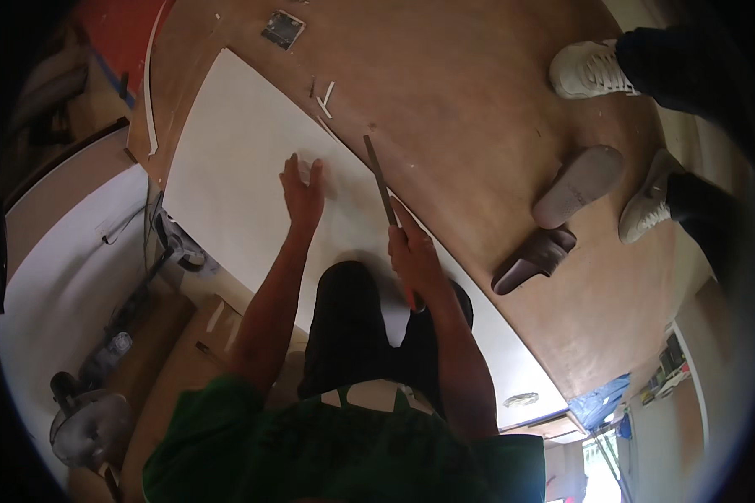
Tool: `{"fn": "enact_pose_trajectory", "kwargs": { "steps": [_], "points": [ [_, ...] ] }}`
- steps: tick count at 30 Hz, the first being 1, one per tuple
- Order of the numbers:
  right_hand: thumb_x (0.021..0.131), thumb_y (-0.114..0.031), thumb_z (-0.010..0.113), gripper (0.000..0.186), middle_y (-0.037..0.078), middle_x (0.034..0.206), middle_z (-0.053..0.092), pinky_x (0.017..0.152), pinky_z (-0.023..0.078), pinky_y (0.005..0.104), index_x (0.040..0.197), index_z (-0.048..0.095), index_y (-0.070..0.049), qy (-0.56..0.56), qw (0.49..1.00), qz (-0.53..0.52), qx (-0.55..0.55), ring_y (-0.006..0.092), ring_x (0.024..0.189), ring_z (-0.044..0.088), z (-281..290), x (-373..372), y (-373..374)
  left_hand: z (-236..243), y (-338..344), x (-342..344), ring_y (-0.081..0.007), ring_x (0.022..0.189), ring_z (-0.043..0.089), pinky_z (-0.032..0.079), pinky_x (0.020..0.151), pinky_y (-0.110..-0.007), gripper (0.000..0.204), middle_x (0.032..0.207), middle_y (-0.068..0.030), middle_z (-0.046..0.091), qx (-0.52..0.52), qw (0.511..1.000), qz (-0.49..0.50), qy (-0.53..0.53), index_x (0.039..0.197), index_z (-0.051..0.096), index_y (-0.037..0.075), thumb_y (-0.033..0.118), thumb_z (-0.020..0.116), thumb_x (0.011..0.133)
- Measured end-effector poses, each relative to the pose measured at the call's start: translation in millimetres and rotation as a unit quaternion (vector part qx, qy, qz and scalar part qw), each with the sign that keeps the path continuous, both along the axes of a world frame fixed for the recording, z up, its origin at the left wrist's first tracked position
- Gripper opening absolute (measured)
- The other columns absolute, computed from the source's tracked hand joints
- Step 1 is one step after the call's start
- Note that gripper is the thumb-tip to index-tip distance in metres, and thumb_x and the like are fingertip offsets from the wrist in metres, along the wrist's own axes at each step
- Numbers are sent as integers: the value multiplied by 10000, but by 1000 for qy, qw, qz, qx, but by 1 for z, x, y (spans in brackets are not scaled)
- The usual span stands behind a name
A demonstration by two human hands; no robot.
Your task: The person kneels on the floor and uses a utility knife to trim the edges of a large white panel. They repeatedly score the edges and snap off thin strips of material to shape the panel.
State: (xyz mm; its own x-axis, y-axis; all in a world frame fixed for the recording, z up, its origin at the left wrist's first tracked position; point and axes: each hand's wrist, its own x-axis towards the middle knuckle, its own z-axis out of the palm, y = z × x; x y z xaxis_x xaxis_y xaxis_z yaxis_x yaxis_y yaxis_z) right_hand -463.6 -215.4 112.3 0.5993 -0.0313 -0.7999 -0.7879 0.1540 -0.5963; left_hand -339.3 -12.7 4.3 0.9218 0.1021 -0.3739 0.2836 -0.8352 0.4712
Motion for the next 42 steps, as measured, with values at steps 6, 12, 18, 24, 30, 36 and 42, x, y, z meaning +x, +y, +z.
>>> {"fn": "enact_pose_trajectory", "kwargs": {
  "steps": [6,12,18,24,30,36,42],
  "points": [
    [1023,-184,433,471,13,643,495,478,427,284,1487,419,-109,-39,998,48,-7,100,496,454,-28,35,5,-1,-33,16,-487,1481,-25,184,1062,-759,1103,1624,-234,7,37,988,83,123,1556,151,49,712,622,810],
    [1026,-198,428,465,21,624,493,478,433,292,1479,433,-95,-82,989,113,-40,108,481,454,-46,59,14,9,-26,20,-486,1480,-61,165,1068,-761,1135,1618,-255,-23,-3,986,72,147,1559,118,32,727,612,810],
    [1035,-198,420,464,16,629,492,485,433,285,1490,422,-111,-43,990,133,-9,94,493,442,-42,63,9,5,-32,18,-503,1472,-76,155,1063,-768,1190,1614,-264,-33,8,986,77,146,1556,108,16,746,634,778],
    [1038,-188,434,468,8,635,486,507,425,274,1503,410,-143,-34,990,137,-7,89,513,426,-39,62,7,9,-27,21,-505,1471,-75,172,1033,-793,1234,1611,-271,-35,-24,984,80,158,1554,105,8,766,650,747],
    [1032,-154,440,474,19,631,480,582,445,297,1504,405,-127,-53,982,177,-30,106,567,454,-39,56,19,6,-25,20,-518,1467,-64,181,1037,-785,1166,1605,-285,-20,-28,987,80,139,1548,153,11,731,652,778],
    [1018,-162,455,464,79,632,508,600,464,335,1479,433,-111,-107,978,154,-88,165,562,497,-38,61,16,7,-27,25,-531,1462,-52,190,1052,-764,1090,1600,-297,1,-40,986,98,131,1543,183,19,674,661,815],
    [1026,-163,437,470,11,603,459,536,443,311,1494,420,-125,-48,983,173,-47,108,520,432,-39,74,7,8,-34,23,-535,1461,-48,194,1052,-762,1089,1597,-304,5,-29,985,108,134,1540,184,18,677,660,815]
  ]
}}
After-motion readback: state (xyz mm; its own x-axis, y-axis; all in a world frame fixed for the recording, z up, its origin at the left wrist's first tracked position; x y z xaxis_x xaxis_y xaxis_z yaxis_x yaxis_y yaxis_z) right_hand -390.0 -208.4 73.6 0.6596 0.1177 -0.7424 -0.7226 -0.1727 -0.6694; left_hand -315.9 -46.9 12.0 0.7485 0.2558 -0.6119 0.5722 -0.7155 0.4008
